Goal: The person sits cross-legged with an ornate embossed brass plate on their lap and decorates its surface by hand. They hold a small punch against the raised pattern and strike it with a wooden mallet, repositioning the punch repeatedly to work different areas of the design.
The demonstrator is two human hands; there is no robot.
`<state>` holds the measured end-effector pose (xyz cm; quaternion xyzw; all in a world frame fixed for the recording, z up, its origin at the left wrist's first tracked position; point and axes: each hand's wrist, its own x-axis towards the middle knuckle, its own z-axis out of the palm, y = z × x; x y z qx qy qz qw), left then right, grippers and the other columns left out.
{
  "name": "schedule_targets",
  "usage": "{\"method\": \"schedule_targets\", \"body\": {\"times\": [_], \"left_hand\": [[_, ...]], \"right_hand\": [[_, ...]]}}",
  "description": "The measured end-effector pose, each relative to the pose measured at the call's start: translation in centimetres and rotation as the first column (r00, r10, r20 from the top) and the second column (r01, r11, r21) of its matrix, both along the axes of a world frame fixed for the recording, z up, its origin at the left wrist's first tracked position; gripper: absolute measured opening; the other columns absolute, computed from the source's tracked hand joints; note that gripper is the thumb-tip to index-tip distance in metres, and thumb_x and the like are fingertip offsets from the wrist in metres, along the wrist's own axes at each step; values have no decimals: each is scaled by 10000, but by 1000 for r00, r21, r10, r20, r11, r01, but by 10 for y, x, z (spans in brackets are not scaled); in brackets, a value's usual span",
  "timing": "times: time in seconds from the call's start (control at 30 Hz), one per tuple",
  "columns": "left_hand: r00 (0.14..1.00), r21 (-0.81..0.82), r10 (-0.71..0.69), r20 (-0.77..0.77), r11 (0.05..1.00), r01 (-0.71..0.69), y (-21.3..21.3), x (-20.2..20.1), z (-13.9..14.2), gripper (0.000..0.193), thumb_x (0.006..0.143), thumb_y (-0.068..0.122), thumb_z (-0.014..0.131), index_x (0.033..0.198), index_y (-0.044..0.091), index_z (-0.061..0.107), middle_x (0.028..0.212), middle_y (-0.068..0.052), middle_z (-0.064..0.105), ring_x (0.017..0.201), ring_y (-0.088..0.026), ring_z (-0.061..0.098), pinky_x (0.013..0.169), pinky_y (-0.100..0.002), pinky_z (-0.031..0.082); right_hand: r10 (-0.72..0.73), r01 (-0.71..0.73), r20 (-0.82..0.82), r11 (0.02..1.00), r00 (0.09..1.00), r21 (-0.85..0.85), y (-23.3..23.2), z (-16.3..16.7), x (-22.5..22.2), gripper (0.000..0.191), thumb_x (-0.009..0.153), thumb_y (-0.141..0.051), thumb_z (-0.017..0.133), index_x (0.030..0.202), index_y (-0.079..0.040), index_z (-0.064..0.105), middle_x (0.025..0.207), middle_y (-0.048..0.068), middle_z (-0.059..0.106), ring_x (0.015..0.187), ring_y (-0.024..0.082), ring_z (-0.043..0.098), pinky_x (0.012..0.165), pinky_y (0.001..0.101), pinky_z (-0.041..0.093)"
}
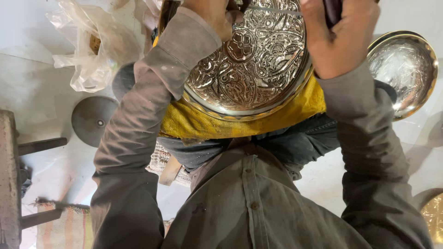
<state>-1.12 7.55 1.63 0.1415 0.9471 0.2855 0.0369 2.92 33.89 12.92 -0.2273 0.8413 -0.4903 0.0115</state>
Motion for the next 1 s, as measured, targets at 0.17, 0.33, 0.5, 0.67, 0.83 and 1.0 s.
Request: {"method": "schedule_targets", "body": {"times": [0.17, 0.33, 0.5, 0.67, 0.83, 1.0], "left_hand": [[997, 114, -25, -70, 993, 33, -5, 7, 0, 112, 984, 99, 679, 1073, 43, 719, 890, -119, 764, 710, -232, 747, 561, -356, 591], [981, -87, 3, -193, 996, -20, -8, 12, -3, 183, 959, 217, 746, 1044, 55, 740, 779, -148, 746, 611, -298, 715, 497, -397, 561], [976, 4, 2, -218, 1000, -1, -8, 9, -10, 165, 956, 220, 745, 1039, 78, 747, 832, -130, 758, 671, -304, 731, 552, -412, 580], [982, 24, 28, -185, 999, -24, -10, 12, -12, 150, 964, 205, 734, 1054, 85, 744, 862, -120, 764, 704, -295, 741, 584, -406, 592], [987, 27, 42, -156, 999, -38, -11, 14, -11, 139, 972, 190, 722, 1069, 92, 740, 892, -111, 770, 737, -287, 752, 616, -401, 603], [966, 60, 57, -253, 997, -43, -12, 16, -12, 165, 957, 198, 762, 1057, 69, 735, 881, -133, 763, 748, -317, 746, 616, -405, 599]], "right_hand": [[-71, 71, -8, 995, 997, 70, -15, 9, -1, 169, 1152, -110, 672, 1046, 3, 605, 743, 8, 414, 609, 103, 332, 585, 279, 255], [71, -75, 33, 989, 997, 125, -17, 12, -4, 121, 1108, -99, 641, 1052, 6, 615, 756, -42, 437, 618, 84, 337, 598, 293, 269], [38, -13, -176, 990, 984, 138, -3, -10, -1, 179, 1151, -103, 642, 1032, 25, 602, 789, -22, 451, 695, 82, 386, 678, 266, 320], [-34, 36, -42, 998, 999, 42, 10, -27, -4, 177, 1154, -155, 666, 1087, 2, 620, 785, -8, 423, 659, 103, 334, 612, 275, 248], [-26, 44, -216, 996, 976, 76, 4, -32, -5, 166, 1160, -96, 668, 1062, 21, 604, 820, 14, 419, 659, 105, 329, 614, 279, 253], [96, -81, -132, 990, 987, 114, -5, -3, -8, 132, 1189, -50, 652, 1084, 27, 629, 787, -16, 458, 648, 68, 368, 602, 261, 281]]}}
